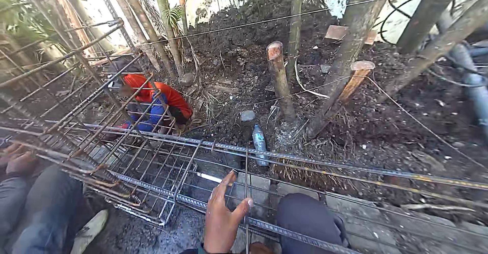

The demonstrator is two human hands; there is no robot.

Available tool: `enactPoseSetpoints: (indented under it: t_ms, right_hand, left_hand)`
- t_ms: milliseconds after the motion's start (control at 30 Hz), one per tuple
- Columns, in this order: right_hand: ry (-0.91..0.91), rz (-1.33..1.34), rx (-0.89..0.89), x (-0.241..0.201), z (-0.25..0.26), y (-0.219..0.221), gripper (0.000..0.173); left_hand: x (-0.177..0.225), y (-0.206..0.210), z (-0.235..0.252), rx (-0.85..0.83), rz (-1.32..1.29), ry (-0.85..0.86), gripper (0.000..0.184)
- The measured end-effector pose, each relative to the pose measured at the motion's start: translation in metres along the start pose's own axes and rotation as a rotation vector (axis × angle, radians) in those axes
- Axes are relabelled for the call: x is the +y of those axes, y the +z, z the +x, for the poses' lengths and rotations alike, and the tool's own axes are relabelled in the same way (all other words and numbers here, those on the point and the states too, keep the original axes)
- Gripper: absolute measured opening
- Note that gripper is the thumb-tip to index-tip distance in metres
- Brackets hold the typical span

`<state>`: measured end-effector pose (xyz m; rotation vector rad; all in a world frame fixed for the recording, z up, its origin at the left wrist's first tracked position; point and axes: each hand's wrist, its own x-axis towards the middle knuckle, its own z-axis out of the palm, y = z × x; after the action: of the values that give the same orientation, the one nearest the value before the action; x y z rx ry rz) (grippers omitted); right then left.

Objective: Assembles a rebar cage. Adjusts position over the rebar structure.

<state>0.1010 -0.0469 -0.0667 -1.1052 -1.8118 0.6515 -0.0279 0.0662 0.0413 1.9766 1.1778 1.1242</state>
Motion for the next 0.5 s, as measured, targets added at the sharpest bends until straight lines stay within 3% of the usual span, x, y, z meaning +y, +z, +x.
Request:
enactPoseSetpoints:
  t_ms: [133, 333, 500]
  right_hand:
    - [-0.023, 0.021, 0.157, 0.008, 0.002, -0.005, 0.035]
    - [0.326, 0.248, 0.302, -0.004, 0.024, -0.006, 0.023]
    - [0.342, 0.316, 0.472, 0.007, 0.035, 0.009, 0.026]
  left_hand:
    - [-0.003, 0.001, 0.0, -0.018, 0.002, -0.034, 0.075]
    - [-0.003, 0.002, -0.003, -0.036, 0.004, -0.056, 0.074]
    - [-0.002, 0.004, -0.009, -0.036, 0.03, -0.067, 0.067]
